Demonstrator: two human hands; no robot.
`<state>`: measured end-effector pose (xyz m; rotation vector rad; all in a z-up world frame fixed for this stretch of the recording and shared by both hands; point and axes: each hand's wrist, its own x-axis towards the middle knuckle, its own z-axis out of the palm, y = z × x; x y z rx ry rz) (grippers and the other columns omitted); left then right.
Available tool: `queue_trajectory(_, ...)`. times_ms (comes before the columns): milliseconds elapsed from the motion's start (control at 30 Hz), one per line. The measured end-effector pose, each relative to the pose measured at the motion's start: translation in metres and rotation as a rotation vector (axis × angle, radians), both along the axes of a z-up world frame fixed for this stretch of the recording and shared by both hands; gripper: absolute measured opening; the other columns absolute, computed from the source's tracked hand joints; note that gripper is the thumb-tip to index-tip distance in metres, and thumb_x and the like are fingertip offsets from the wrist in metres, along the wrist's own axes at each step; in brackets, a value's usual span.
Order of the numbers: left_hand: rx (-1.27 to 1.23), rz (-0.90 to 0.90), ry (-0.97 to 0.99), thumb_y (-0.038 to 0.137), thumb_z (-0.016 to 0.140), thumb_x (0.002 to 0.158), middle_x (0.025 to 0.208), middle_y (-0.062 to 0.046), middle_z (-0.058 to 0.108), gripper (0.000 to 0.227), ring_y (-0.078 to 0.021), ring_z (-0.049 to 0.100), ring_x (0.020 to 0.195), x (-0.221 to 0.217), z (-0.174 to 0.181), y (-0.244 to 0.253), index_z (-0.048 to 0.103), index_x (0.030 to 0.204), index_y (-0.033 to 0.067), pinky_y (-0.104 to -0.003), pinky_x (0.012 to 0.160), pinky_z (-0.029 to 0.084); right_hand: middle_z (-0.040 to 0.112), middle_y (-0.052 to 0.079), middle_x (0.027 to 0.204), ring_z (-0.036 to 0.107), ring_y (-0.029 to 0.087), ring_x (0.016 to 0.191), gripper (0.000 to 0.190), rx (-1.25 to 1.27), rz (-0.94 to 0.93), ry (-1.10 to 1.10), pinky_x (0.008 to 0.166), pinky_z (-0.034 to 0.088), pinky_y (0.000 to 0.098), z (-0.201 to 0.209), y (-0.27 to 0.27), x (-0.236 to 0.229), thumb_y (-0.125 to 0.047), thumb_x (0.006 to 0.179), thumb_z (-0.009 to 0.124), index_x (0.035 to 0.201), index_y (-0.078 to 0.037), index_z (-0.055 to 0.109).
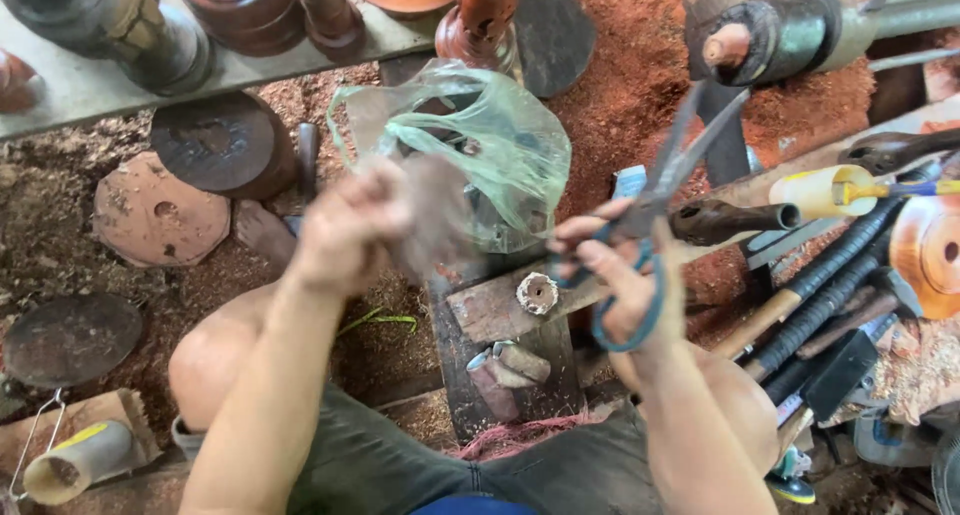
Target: Applying varnish or lacquer to a wooden bowl and inspecting hand-carved wooden components.
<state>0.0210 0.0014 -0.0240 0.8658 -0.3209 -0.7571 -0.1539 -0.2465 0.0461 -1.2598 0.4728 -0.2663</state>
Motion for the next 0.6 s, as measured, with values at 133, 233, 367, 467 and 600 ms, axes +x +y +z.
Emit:
queue_trajectory(133,-0.103,-0.355,0.138,0.011,0.066,0.1,0.108,-0.011,0.069,0.023,-0.0206,0.068,0.098,-0.054,-0.002,-0.033,0.058,0.12,0.0043,-0.039,0.087,0.057,0.067,0.021,0.124,0.068,0.031,0.114,0.042,0.347,0.12,-0.133,0.097,0.056,0.0429,0.003,0.026,0.01,0.006,0.089,0.059,0.127,-0.007,0.045)
queue_trajectory(233,0.098,-0.341,-0.223,0.012,0.061,0.102,0.113,-0.015,0.069,0.028,-0.0203,0.068,0.099,-0.064,0.027,-0.051,0.055,0.128,0.0039,-0.037,0.087,0.054,0.065,0.021,0.133,0.064,0.03,0.124,0.048,0.417,0.216,-0.176,0.11,0.051,0.042,0.001,0.028,0.007,0.007,0.086,0.058,0.13,-0.007,0.045)
queue_trajectory(367,0.617,-0.136,-0.692,0.012,0.062,0.1,0.1,-0.021,0.071,0.027,-0.0256,0.072,0.078,-0.063,0.037,-0.052,0.053,0.125,0.0047,-0.035,0.068,0.053,0.066,0.024,0.127,0.067,0.035,0.121,0.055,0.222,0.167,-0.151,0.113,0.051,0.0466,-0.007,0.018,0.007,0.013,0.082,0.062,0.132,-0.005,0.047)
queue_trajectory(467,0.755,-0.081,-0.587,0.012,0.065,0.102,0.084,-0.019,0.071,0.02,-0.0202,0.069,0.069,-0.074,0.011,-0.05,0.057,0.119,0.0054,-0.034,0.066,0.053,0.067,0.018,0.125,0.067,0.028,0.118,0.058,0.3,0.097,-0.13,0.106,0.053,0.0407,-0.007,0.012,0.008,0.016,0.077,0.065,0.128,-0.007,0.047)
queue_trajectory(600,0.476,0.018,-0.425,0.003,0.061,0.103,0.099,-0.014,0.072,0.02,-0.0177,0.07,0.086,-0.074,0.006,-0.048,0.059,0.122,0.0033,-0.032,0.079,0.057,0.069,0.015,0.113,0.068,0.024,0.105,0.06,0.258,0.053,-0.047,0.09,0.055,0.0359,-0.015,-0.003,-0.004,0.02,0.076,0.069,0.128,-0.006,0.052)
